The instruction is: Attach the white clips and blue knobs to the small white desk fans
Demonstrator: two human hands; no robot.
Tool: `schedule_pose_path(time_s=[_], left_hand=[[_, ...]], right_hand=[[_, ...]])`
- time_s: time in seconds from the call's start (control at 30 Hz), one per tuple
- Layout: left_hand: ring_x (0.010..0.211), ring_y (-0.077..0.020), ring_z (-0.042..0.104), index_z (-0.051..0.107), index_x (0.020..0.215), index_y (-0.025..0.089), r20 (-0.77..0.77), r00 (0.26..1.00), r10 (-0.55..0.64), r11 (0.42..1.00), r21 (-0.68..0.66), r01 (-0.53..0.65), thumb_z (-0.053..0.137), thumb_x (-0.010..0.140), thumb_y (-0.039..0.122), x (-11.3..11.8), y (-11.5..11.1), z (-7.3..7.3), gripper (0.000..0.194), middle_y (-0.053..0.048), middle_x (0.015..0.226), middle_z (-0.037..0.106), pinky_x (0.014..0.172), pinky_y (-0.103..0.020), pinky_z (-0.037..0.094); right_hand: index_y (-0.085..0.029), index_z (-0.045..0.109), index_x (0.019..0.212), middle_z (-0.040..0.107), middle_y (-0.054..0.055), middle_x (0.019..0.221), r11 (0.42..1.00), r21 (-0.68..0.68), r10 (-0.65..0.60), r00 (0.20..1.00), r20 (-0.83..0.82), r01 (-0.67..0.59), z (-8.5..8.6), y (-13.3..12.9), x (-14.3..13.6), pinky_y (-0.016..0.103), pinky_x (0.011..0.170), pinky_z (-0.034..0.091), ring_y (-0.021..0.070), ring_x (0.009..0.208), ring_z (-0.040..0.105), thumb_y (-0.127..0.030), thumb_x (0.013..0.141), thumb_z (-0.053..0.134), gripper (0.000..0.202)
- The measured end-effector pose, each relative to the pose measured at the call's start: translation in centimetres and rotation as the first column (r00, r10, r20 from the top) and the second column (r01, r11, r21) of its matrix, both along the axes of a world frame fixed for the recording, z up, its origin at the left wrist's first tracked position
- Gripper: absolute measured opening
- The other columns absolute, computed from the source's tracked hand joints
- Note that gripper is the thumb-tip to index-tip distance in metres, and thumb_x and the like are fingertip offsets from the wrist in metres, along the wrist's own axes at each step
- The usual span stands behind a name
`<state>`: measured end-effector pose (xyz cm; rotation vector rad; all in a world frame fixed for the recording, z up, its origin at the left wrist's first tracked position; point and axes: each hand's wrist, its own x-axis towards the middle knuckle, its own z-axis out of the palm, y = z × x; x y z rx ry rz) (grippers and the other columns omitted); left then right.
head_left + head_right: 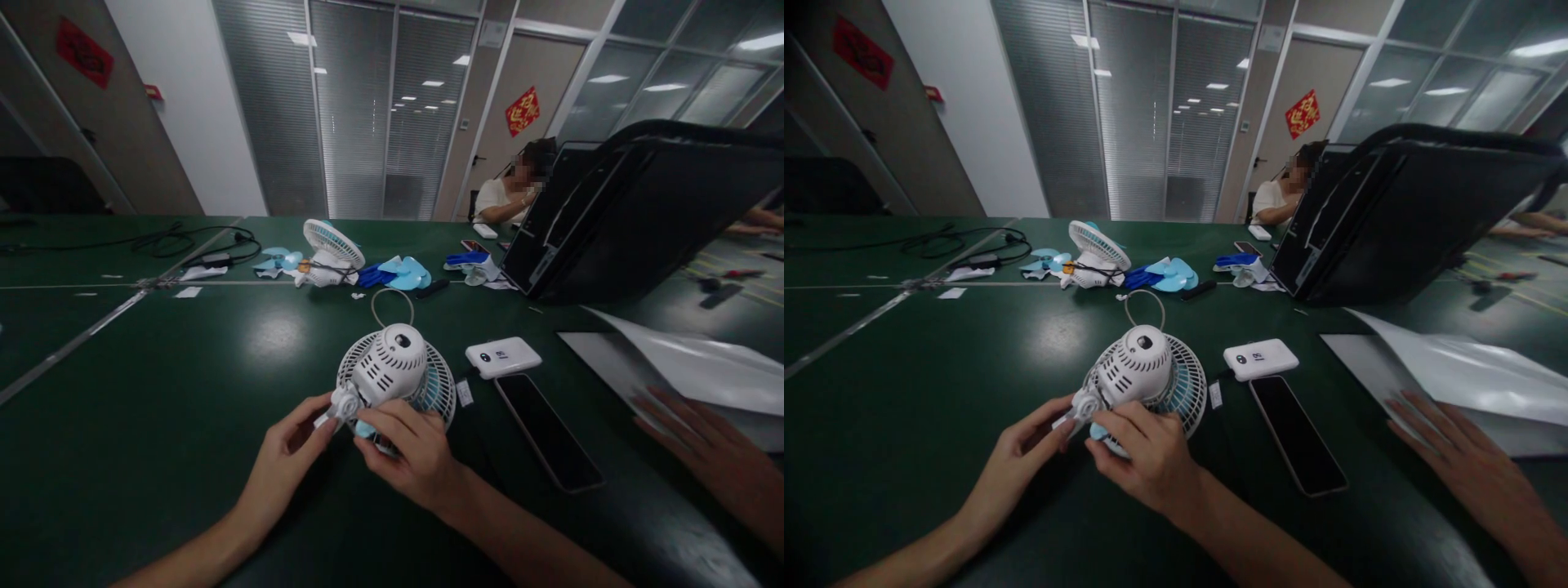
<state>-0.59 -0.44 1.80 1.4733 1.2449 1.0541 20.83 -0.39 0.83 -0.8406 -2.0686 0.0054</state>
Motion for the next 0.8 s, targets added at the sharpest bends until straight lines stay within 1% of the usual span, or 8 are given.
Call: schedule_pose_path(time_s=[0.1, 0.2, 0.3, 0.37, 0.47, 0.6, 0.7, 0.8], left_hand=[[0.091, -0.0301, 0.07, 0.073, 0.113, 0.032, 0.021, 1.0, -0.01, 1.0, -0.011, 0.01, 0.068, 0.084, 0.048, -0.01, -0.03, -0.23, 0.034, -0.005, 0.102, 0.075, 0.079, -0.042, 0.06], [0.091, -0.0302, 0.07, 0.073, 0.112, 0.033, 0.03, 0.999, -0.014, 1.0, 0.008, 0.014, 0.068, 0.084, 0.049, 0.15, -0.01, -0.16, 0.032, -0.006, 0.101, 0.074, 0.077, -0.041, 0.06], [0.09, -0.0303, 0.069, 0.072, 0.112, 0.032, 0.027, 0.999, -0.024, 1.0, 0.007, 0.024, 0.067, 0.084, 0.049, 0.26, -0.05, -0.12, 0.033, -0.006, 0.096, 0.074, 0.076, -0.041, 0.059], [0.091, -0.0302, 0.069, 0.072, 0.111, 0.031, 0.042, 0.999, -0.03, 1.0, 0.003, 0.03, 0.067, 0.085, 0.047, 0.24, -0.07, -0.22, 0.032, -0.006, 0.093, 0.073, 0.076, -0.04, 0.059], [0.092, -0.0293, 0.068, 0.072, 0.112, 0.03, 0.066, 0.998, -0.021, 1.0, 0.005, 0.021, 0.068, 0.085, 0.045, 0.17, -0.08, -0.36, 0.032, -0.006, 0.093, 0.073, 0.078, -0.039, 0.058], [0.09, -0.0267, 0.067, 0.072, 0.115, 0.025, 0.081, 0.996, -0.033, 0.999, -0.005, 0.034, 0.066, 0.088, 0.042, 0.32, -0.17, -0.06, 0.032, -0.006, 0.098, 0.073, 0.079, -0.035, 0.056], [0.088, -0.0239, 0.065, 0.071, 0.116, 0.022, 0.116, 0.992, -0.053, 0.999, -0.002, 0.053, 0.066, 0.091, 0.039, 0.53, -0.29, 0.21, 0.031, -0.005, 0.096, 0.072, 0.078, -0.031, 0.054], [0.087, -0.0221, 0.064, 0.071, 0.117, 0.022, 0.136, 0.988, -0.071, 0.997, 0.018, 0.069, 0.065, 0.092, 0.036, 0.57, -0.38, 0.19, 0.029, -0.004, 0.095, 0.071, 0.076, -0.028, 0.053]], right_hand=[[-0.021, 0.059, 0.126, 0.072, 0.004, 0.112, 0.999, 0.027, 0.024, 1.0, 0.01, -0.024, 0.1, 0.05, 0.31, 0.027, 0.07, 0.054, 0.0162, 0.098, 0.07, -0.021, 0.092, 0.065, 0.035], [-0.019, 0.058, 0.126, 0.072, 0.005, 0.115, 0.994, 0.071, 0.08, 0.997, -0.004, -0.079, 0.28, 0.14, 0.57, 0.027, 0.073, 0.056, 0.0154, 0.103, 0.07, -0.019, 0.093, 0.064, 0.034], [-0.018, 0.057, 0.128, 0.072, 0.006, 0.119, 0.982, 0.132, 0.129, 0.991, 0.028, -0.131, 0.36, 0.27, 0.57, 0.025, 0.077, 0.057, 0.0136, 0.108, 0.068, -0.014, 0.093, 0.063, 0.036], [-0.016, 0.056, 0.128, 0.071, 0.007, 0.12, 0.98, 0.157, 0.115, 0.993, 0.03, -0.119, 0.43, 0.35, 0.42, 0.024, 0.081, 0.057, 0.0131, 0.11, 0.068, -0.012, 0.093, 0.063, 0.036], [-0.016, 0.059, 0.124, 0.073, 0.007, 0.116, 0.983, 0.156, 0.092, 0.996, 0.007, -0.092, 0.67, 0.4, 0.23, 0.023, 0.082, 0.058, 0.0125, 0.107, 0.069, -0.014, 0.094, 0.063, 0.031], [-0.014, 0.061, 0.118, 0.074, 0.007, 0.111, 0.975, 0.186, 0.121, 0.993, 0.014, -0.122, 0.92, 0.39, 0.21, 0.021, 0.081, 0.058, 0.0114, 0.105, 0.07, -0.015, 0.095, 0.062, 0.024], [-0.014, 0.061, 0.117, 0.074, 0.007, 0.114, 0.968, 0.221, 0.121, 0.992, 0.015, -0.122, 0.76, 0.44, 0.25, 0.02, 0.083, 0.058, 0.0106, 0.107, 0.069, -0.013, 0.094, 0.062, 0.022], [-0.015, 0.062, 0.115, 0.072, 0.006, 0.119, 0.97, 0.212, 0.12, 0.993, 0.015, -0.121, 0.44, 0.56, 0.33, 0.02, 0.084, 0.058, 0.0101, 0.106, 0.069, -0.013, 0.093, 0.063, 0.022]])
